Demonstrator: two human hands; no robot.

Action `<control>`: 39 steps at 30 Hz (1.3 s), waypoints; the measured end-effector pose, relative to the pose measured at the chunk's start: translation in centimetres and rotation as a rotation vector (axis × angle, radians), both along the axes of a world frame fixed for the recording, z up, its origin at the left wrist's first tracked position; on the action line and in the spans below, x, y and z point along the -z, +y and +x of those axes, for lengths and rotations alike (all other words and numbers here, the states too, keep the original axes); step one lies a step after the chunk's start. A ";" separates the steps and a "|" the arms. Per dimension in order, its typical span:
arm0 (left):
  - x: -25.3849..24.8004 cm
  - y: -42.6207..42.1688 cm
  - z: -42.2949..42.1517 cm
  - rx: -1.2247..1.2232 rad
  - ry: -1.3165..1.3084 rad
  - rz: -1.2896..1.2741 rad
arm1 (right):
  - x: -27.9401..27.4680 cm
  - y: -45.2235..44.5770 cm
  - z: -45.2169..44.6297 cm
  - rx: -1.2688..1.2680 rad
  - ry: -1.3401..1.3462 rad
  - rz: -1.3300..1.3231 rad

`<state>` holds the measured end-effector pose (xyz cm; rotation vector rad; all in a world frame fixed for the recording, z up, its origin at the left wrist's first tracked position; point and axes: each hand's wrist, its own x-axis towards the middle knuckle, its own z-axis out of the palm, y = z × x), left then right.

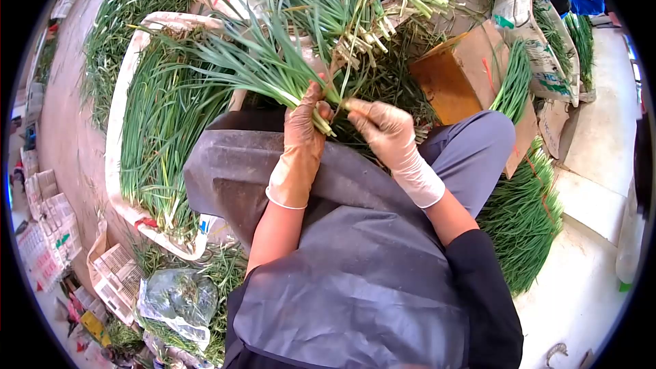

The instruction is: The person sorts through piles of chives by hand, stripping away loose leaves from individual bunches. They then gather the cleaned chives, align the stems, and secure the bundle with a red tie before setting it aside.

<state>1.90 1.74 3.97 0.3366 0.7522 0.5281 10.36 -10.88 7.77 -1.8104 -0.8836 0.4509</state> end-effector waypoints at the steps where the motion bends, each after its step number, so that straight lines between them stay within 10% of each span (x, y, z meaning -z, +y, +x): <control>1: 0.3 0.0 0.1 0.023 -0.026 -0.020 | 1.0 -0.3 -0.7 -0.004 -0.014 -0.006; 6: 0.8 -0.1 0.1 0.083 0.098 0.059 | 0.9 1.5 0.5 0.022 0.860 -0.020; 13: 1.7 2.4 -0.8 -0.157 -0.030 -0.012 | 3.6 -2.0 3.5 0.031 1.075 0.431; 16: 1.0 2.5 -0.9 -0.141 -0.118 0.008 | 3.8 -4.8 6.5 -0.075 0.505 -0.653; 17: 0.9 2.2 -0.6 -0.102 -0.160 0.021 | 4.3 -4.8 6.7 -0.068 -0.396 -1.055; 19: 1.2 1.6 0.1 -0.068 -0.164 0.033 | 2.7 -3.1 5.5 0.018 -0.280 -0.439; 21: 1.4 0.7 0.0 -0.011 -0.158 0.000 | -1.4 0.7 3.2 -0.055 0.453 -0.206; 23: 1.8 0.7 0.3 -0.002 -0.170 0.024 | 1.5 3.0 2.1 -0.083 0.612 -0.092; 29: 0.2 -0.3 0.1 -0.018 -0.046 0.070 | 1.5 1.1 1.3 -0.073 0.147 0.015; 33: 1.4 2.5 -0.4 -0.181 -0.054 0.000 | 0.9 -4.7 3.9 -0.219 0.698 -0.148; 36: 0.2 2.1 -0.5 -0.147 -0.142 -0.011 | 2.4 -6.0 5.7 -0.285 -0.584 -1.132; 37: 0.1 1.6 -0.1 -0.104 -0.171 -0.017 | 3.3 -5.8 6.3 -0.141 -0.622 -0.671; 39: 0.1 0.4 0.1 -0.062 -0.186 -0.040 | -0.4 -1.2 4.4 -0.043 0.177 -0.245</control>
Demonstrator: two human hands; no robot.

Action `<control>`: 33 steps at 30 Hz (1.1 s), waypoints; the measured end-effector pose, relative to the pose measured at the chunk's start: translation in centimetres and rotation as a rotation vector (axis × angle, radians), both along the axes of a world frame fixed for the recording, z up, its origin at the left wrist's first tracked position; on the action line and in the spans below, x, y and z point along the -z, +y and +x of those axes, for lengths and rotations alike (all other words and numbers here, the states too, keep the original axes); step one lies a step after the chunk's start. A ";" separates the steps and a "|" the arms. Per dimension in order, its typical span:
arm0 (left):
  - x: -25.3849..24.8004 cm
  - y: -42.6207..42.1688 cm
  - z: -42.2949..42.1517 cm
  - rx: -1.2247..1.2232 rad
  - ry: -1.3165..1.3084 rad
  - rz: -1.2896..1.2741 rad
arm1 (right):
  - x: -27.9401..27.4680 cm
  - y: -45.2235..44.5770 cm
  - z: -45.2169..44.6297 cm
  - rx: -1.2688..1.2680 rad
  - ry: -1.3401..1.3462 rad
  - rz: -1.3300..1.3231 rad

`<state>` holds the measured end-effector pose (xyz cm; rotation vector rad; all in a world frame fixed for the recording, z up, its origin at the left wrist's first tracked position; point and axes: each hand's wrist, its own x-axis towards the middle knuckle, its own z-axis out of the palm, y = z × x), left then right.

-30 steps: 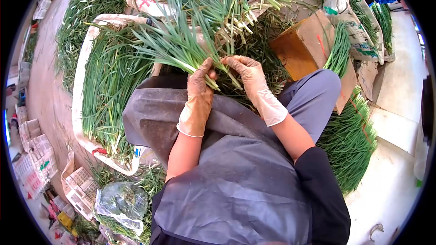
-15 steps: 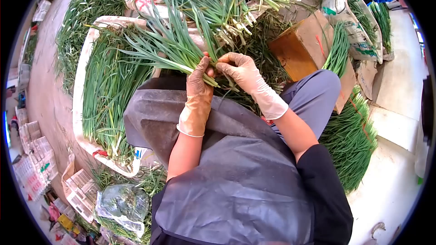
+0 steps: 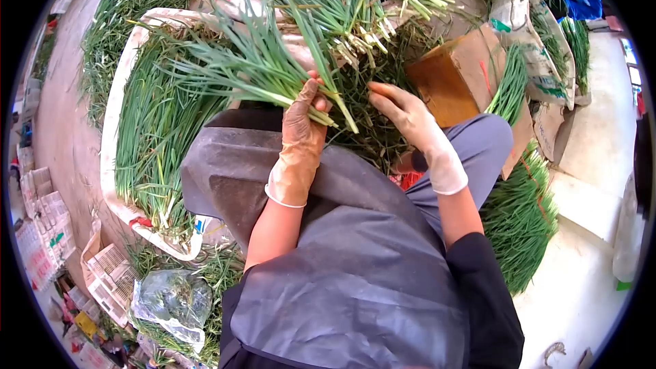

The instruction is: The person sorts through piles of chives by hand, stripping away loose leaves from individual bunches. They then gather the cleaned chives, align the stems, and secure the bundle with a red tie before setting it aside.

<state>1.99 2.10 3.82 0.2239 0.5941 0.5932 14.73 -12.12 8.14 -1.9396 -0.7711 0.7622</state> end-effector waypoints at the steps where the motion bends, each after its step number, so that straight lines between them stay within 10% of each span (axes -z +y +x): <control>1: 0.0 -0.7 0.0 0.061 -0.035 -0.036 | -1.3 1.6 -0.9 -0.095 0.258 0.000; 4: 0.3 0.0 0.1 0.125 -0.059 -0.015 | 0.0 4.7 -2.0 0.046 0.540 0.075; 6: 0.0 1.0 -0.1 -0.065 0.331 0.163 | -0.6 4.7 -0.6 0.248 0.077 0.227; 8: 0.1 1.4 -1.0 -0.126 0.388 0.173 | 0.2 4.7 1.6 0.247 -1.126 0.234; 12: -1.1 0.1 -0.3 0.026 0.193 0.082 | 2.6 4.6 -1.6 -0.022 -1.321 0.130; 22: 0.0 1.1 -0.9 -0.109 0.275 0.099 | 5.6 0.5 -2.2 0.035 -1.010 0.011; 24: -0.2 1.2 -0.8 -0.126 0.216 0.090 | 6.0 -0.2 -0.9 0.009 -0.418 -0.267; 26: -0.2 0.6 -0.5 -0.031 0.238 0.101 | 5.2 0.5 -0.3 0.136 0.638 0.057; 33: 0.3 -1.4 -0.5 0.124 0.411 0.151 | 5.2 6.5 -4.0 0.238 0.583 0.343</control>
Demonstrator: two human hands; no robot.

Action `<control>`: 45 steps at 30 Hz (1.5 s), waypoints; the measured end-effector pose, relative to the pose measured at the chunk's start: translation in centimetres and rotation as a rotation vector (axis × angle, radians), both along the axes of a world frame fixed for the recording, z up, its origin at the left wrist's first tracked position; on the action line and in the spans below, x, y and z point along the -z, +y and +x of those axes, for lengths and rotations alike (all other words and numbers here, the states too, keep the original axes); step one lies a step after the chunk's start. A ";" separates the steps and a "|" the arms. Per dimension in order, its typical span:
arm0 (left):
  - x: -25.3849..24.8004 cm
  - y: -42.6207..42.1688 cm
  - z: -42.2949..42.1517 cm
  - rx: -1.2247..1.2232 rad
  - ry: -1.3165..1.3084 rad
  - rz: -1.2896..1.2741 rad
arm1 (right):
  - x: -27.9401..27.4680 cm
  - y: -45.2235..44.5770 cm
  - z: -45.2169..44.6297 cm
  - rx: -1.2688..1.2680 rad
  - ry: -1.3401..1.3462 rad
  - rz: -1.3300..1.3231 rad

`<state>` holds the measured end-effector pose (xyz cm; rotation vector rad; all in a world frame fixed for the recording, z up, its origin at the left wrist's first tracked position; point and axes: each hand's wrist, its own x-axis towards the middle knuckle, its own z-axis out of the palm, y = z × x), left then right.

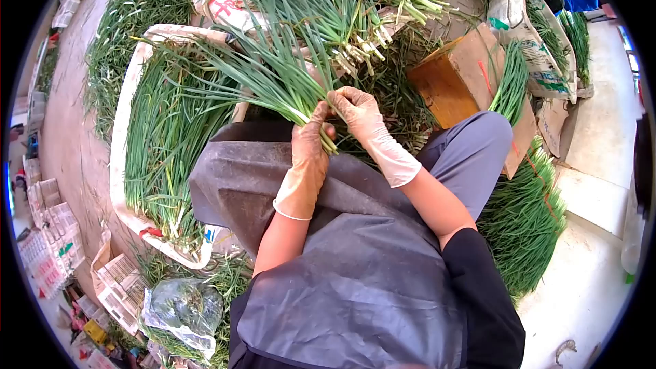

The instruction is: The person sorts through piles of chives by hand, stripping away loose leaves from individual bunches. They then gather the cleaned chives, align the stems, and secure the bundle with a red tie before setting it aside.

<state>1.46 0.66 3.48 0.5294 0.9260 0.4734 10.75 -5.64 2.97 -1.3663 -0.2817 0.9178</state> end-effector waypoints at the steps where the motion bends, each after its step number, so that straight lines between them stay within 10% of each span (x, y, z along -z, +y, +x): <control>1: -0.2 -0.3 0.1 0.002 0.013 -0.036 | -0.2 0.1 -0.1 0.025 -0.060 -0.060; 3: 0.4 0.1 0.2 0.027 -0.032 -0.065 | 0.7 0.3 -0.2 0.035 -0.776 -0.191; 6: 0.8 0.7 -0.4 0.110 -0.112 -0.141 | 1.2 0.0 1.1 -0.128 -0.353 -0.141; 10: -0.2 1.4 -0.5 0.188 -0.277 -0.232 | -2.5 3.4 7.3 -0.057 -1.489 -0.797; 19: 1.0 1.5 1.4 0.078 -0.291 -0.255 | -0.5 5.8 6.9 -0.091 -1.352 -0.713; 25: -0.8 2.7 0.6 -0.070 -0.344 -0.109 | -4.0 0.1 8.9 -0.072 0.040 -0.015; 29: 0.0 3.7 -0.3 -0.032 -0.608 -0.114 | -2.5 -3.9 7.9 -0.131 -0.023 -0.294; 37: 0.0 0.7 1.5 0.077 0.054 -0.084 | -0.9 -3.6 1.0 -0.244 -0.111 -0.109; 43: 1.5 1.4 1.6 0.015 -0.006 -0.129 | -1.9 -2.0 -0.7 -0.049 -0.402 -0.382; 45: 1.0 1.3 1.5 0.061 0.002 -0.074 | -0.3 -1.7 -0.6 0.036 -0.098 -0.123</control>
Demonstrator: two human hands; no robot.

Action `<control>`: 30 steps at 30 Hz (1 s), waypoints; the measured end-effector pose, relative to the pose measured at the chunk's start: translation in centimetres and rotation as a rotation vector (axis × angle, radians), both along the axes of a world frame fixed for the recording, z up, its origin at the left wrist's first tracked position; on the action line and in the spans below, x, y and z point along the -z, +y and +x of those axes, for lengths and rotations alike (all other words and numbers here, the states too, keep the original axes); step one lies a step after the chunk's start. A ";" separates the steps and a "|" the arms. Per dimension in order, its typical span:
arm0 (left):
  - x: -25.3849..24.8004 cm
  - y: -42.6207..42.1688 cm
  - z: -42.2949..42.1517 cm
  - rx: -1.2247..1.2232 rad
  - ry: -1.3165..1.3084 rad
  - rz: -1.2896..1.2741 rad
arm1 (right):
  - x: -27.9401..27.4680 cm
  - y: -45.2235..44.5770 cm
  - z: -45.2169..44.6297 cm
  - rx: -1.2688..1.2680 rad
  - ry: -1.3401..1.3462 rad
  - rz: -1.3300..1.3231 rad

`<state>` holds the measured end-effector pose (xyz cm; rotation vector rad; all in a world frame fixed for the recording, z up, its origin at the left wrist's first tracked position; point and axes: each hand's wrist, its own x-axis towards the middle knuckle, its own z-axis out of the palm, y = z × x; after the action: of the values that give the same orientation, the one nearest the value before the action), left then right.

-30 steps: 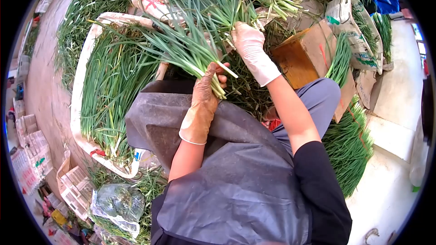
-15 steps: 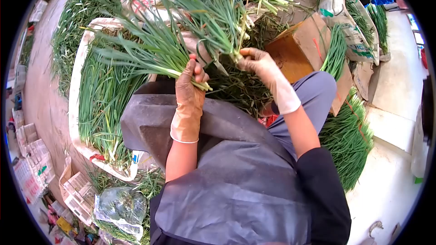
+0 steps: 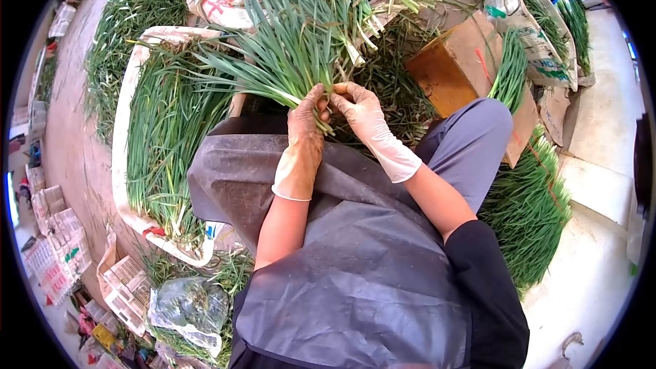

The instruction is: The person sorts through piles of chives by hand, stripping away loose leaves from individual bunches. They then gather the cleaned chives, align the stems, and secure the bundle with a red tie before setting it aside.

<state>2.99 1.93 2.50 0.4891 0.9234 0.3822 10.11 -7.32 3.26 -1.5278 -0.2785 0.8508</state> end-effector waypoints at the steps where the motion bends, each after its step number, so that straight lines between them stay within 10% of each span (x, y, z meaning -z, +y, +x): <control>1: -0.3 -0.1 0.1 -0.023 0.060 0.029 | 0.3 0.0 0.1 0.015 0.044 0.059; 7: 0.3 0.7 -0.4 -0.150 -0.032 0.015 | -0.3 0.2 2.6 0.097 -0.131 0.008; 12: -1.3 0.2 -0.1 -0.092 0.049 0.035 | -1.4 0.0 2.8 -0.304 -0.493 -0.210; 17: -1.3 0.4 -0.4 -0.002 0.000 0.115 | -1.3 1.0 2.4 -0.064 -0.604 -0.328; 20: -0.7 0.7 -0.6 -0.036 -0.027 0.147 | -1.0 0.4 2.6 -0.048 -0.205 -0.144; 30: 0.0 1.4 -0.3 -0.116 0.089 -0.003 | -2.6 -1.0 1.8 -0.078 -0.214 0.014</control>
<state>2.69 3.37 2.47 0.4541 1.0408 0.4669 11.86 -8.30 5.84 -1.6055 -0.5024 0.7450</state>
